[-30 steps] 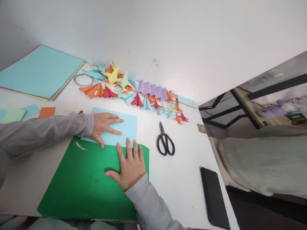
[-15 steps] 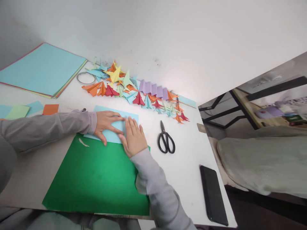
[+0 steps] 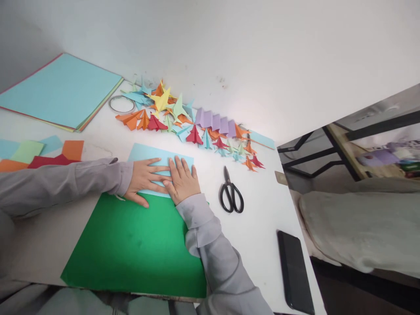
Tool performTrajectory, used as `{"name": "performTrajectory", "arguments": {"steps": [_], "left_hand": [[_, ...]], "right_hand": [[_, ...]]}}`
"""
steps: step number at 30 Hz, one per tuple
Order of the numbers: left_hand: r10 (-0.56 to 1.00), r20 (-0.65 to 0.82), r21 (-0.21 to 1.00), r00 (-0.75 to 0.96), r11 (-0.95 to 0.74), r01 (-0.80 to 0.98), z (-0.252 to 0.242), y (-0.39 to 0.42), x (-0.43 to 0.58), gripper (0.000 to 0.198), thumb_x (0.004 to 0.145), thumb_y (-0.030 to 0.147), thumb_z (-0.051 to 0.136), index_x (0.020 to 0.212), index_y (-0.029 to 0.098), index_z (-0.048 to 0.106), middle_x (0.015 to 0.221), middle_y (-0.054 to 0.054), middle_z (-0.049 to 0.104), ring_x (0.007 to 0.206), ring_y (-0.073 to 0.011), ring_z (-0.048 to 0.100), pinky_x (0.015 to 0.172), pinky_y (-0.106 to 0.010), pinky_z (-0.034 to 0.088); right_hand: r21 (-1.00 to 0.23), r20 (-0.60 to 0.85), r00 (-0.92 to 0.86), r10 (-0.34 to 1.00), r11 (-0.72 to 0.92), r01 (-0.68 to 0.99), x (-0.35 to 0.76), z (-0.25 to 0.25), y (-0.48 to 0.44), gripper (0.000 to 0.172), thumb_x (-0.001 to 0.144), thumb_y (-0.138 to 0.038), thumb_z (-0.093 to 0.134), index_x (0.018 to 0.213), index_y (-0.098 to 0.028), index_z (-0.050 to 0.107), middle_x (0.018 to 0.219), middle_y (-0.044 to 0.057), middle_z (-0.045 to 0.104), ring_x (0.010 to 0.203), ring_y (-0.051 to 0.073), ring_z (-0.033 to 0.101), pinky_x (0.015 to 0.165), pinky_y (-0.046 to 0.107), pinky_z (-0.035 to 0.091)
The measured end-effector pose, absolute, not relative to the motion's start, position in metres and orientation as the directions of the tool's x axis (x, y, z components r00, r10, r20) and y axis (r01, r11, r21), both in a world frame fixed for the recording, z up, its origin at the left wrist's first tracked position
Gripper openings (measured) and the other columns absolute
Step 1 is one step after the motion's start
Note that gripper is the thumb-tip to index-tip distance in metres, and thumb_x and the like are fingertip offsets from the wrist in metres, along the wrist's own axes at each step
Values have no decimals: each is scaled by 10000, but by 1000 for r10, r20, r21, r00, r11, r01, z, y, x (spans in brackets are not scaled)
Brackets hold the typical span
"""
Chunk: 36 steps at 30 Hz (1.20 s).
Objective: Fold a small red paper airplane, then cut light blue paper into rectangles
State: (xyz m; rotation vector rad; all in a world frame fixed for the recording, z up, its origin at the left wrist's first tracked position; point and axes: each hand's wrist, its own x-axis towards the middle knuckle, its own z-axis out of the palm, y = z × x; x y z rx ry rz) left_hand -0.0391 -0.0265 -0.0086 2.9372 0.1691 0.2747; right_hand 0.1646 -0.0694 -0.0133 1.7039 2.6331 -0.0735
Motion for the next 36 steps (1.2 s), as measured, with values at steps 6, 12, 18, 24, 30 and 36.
{"name": "performTrajectory", "arguments": {"steps": [6,12,18,24,30,36], "left_hand": [[194,132,261,972,-953,154,-12,-39,-48,708,715,652,458,1323,289,424,1346,-58,491,1314,-344,278,1058,-566,35],[258,169,237,951,-947,215,-10,-53,-41,710,685,697,454,1275,303,487,1317,-101,510,1267,-405,313,1004,-641,78],[286,169,204,943,-946,251,-9,-61,-42,663,726,652,450,1288,299,464,1325,-92,504,1280,-379,314,1011,-622,121],[330,126,221,936,-929,298,-9,-70,-54,694,761,630,412,1330,234,413,1364,-95,463,1326,-337,259,1053,-571,68],[380,138,212,915,-913,347,-8,-79,-82,686,794,620,368,1331,195,409,1360,-99,466,1336,-268,270,1089,-484,56],[432,151,181,889,-896,404,-8,-84,-119,569,850,532,347,1309,208,439,1344,-90,487,1330,-216,297,1103,-430,48]], "right_hand": [[-7,-54,-404,913,404,915,163,-12,-69,620,900,-497,235,1430,-178,186,1504,97,178,1365,289,176,1049,538,198],[-5,-64,-391,918,391,920,161,-9,-70,607,899,-504,259,1425,-206,205,1503,96,188,1362,291,182,1049,537,199],[1,-56,-397,916,397,918,162,-11,-70,607,899,-510,259,1422,-207,214,1501,102,193,1359,290,186,1044,539,205],[-3,-39,-402,915,402,916,162,-11,-70,583,907,-488,264,1419,-211,227,1496,105,209,1356,291,198,1040,539,218],[-31,-53,-382,923,380,924,159,-7,-71,560,916,-471,248,1412,-211,252,1493,98,223,1355,288,206,1046,535,214],[-22,-53,-373,926,372,928,159,-7,-70,567,913,-481,270,1415,-220,242,1494,95,220,1357,285,208,1053,532,209]]}}
